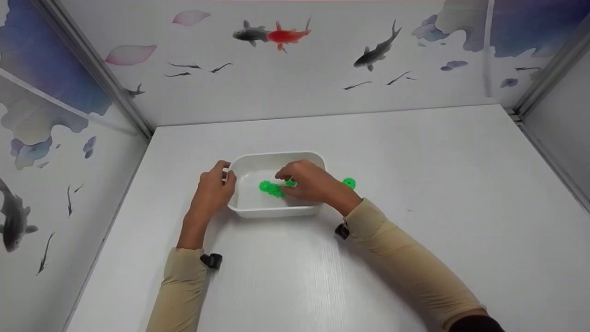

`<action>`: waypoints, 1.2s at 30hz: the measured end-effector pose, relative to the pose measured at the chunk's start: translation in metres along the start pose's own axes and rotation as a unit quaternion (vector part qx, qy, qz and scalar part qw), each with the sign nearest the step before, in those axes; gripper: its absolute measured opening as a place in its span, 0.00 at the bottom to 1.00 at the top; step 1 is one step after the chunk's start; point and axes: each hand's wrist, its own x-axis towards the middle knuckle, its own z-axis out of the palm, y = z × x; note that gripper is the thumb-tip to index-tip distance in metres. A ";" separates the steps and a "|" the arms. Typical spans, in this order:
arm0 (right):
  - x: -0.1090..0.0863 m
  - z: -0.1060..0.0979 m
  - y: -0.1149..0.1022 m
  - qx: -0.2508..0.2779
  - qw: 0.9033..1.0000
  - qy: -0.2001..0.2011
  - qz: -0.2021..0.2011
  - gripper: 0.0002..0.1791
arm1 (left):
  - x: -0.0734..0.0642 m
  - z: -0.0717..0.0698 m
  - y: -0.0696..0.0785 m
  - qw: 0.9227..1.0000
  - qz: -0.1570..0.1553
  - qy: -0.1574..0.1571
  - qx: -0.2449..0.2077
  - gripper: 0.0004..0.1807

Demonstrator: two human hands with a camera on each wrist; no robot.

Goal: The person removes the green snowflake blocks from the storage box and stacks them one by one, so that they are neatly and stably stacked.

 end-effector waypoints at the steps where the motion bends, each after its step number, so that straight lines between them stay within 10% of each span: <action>1: 0.001 0.001 -0.001 0.001 1.000 -0.004 0.006 0.19 | 0.000 0.000 0.000 1.000 0.001 0.000 0.000 0.26; 36: 0.011 0.025 -0.015 -0.088 0.993 0.004 0.083 0.13 | 0.002 0.000 0.001 1.000 -0.011 -0.009 0.007 0.26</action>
